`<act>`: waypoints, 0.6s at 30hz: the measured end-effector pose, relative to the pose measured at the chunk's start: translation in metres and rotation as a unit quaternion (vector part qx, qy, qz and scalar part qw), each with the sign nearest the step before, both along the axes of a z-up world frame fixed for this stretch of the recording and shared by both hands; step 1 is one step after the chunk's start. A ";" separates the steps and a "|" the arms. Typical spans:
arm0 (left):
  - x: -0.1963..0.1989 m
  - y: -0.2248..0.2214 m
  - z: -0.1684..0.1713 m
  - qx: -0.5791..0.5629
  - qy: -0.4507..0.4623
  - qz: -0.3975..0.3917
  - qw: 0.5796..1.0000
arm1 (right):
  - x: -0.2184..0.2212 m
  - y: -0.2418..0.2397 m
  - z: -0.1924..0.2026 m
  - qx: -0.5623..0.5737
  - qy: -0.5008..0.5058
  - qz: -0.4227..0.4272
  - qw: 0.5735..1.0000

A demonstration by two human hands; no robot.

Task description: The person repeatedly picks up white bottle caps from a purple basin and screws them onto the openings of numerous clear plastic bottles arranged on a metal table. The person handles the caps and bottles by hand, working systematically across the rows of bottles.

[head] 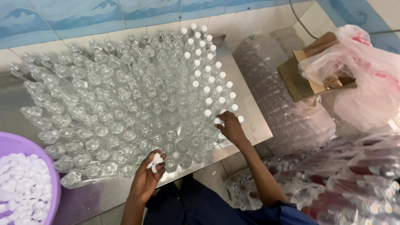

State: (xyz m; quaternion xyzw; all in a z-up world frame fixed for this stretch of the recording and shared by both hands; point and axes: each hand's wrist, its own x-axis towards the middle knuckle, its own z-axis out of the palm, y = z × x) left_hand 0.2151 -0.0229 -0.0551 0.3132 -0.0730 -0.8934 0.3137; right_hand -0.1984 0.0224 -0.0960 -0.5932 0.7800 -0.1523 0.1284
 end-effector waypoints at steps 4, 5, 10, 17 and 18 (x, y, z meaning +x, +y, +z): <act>-0.015 0.010 -0.004 0.006 -0.024 0.044 0.999 | -0.014 -0.008 -0.012 0.023 0.015 0.052 0.998; -0.018 0.013 -0.004 0.004 -0.016 0.052 0.999 | -0.015 -0.010 -0.007 0.046 0.006 0.051 0.998; -0.040 0.022 -0.016 0.027 -0.012 0.089 0.996 | -0.014 -0.017 0.041 0.141 -0.096 0.016 0.985; -0.051 0.023 0.000 0.028 -0.029 0.084 0.996 | -0.020 -0.020 0.039 0.184 -0.208 -0.066 0.958; -0.051 0.020 0.002 0.015 -0.030 0.078 0.996 | -0.021 -0.020 0.039 0.197 -0.203 -0.082 0.956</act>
